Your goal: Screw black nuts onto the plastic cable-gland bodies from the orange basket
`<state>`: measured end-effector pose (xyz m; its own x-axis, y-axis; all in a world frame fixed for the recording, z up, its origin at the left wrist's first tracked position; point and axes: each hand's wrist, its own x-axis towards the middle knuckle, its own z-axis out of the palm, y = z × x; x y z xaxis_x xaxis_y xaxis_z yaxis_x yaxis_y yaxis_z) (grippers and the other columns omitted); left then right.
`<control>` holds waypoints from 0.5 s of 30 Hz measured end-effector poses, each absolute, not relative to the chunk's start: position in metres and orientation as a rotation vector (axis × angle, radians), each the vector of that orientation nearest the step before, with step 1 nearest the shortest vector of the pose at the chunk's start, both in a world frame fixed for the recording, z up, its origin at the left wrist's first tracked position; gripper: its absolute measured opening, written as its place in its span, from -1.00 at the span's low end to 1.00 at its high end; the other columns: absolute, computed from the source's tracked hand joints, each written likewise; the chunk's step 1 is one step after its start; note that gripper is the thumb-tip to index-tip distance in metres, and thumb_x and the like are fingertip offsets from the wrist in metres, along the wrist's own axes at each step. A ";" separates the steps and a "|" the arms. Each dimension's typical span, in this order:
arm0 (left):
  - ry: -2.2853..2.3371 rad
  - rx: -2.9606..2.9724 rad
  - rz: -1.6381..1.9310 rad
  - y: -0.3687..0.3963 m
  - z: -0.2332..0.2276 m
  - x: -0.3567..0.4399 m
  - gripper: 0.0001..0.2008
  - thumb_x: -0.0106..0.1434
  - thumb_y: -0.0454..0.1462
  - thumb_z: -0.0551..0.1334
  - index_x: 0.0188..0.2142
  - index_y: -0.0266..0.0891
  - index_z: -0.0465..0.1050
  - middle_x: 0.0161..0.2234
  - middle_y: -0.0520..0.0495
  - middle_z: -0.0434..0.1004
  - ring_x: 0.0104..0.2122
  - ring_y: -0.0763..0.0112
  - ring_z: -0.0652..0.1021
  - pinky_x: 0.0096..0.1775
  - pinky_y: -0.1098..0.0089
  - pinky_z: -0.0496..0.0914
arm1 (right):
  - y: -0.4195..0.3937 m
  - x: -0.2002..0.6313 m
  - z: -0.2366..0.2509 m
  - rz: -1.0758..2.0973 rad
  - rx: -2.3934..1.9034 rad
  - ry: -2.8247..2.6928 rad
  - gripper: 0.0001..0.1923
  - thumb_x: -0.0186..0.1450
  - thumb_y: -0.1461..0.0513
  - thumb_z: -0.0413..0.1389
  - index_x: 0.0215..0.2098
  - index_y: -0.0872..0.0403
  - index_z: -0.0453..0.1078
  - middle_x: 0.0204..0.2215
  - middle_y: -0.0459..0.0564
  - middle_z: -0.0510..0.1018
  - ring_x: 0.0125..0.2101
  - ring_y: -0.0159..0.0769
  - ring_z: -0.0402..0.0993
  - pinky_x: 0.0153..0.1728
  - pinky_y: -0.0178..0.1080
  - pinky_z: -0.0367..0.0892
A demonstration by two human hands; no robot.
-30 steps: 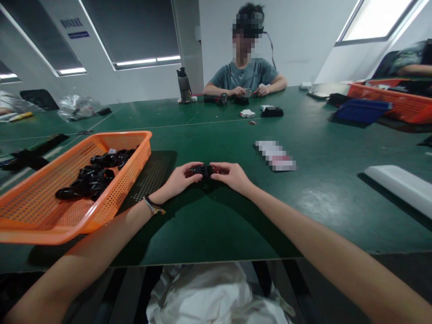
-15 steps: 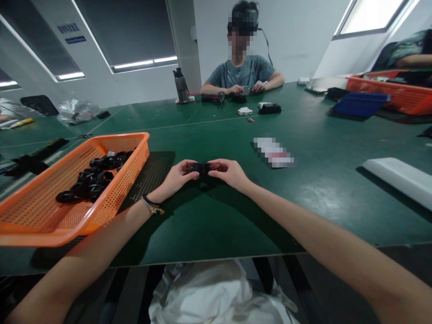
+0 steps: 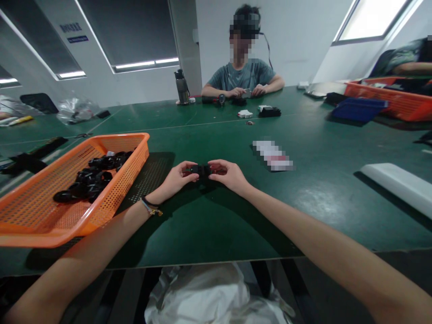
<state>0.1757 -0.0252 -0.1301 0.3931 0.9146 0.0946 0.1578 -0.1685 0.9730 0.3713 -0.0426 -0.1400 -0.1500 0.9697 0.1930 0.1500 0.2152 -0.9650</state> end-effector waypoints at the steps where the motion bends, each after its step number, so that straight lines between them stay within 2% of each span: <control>1: 0.970 1.604 0.907 -0.025 -0.130 0.176 -0.68 0.00 -0.35 0.30 -0.22 -0.32 0.33 -0.31 -0.02 0.44 -0.47 0.58 0.49 -0.34 0.47 0.39 | -0.043 0.371 -0.140 1.069 -1.101 -1.521 -0.60 -0.09 0.26 0.25 -0.24 0.08 0.45 -0.37 -0.06 0.57 -0.32 -0.30 0.50 -0.15 -0.15 0.40; 15: 0.955 1.635 0.915 -0.022 -0.135 0.173 -0.64 0.01 -0.33 0.31 -0.17 -0.31 0.34 -0.23 -0.09 0.45 -0.46 0.58 0.50 -0.37 0.48 0.41 | -0.046 0.370 -0.135 1.085 -1.158 -1.513 -0.62 -0.07 0.26 0.25 -0.24 0.11 0.45 -0.37 -0.04 0.58 -0.32 -0.29 0.51 -0.13 -0.14 0.38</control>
<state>0.1734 -0.0216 -0.1350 0.4036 0.9072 0.1185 0.1571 -0.1963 0.9679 0.3702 -0.0459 -0.1352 -0.1412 0.9789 0.1474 0.1744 0.1711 -0.9697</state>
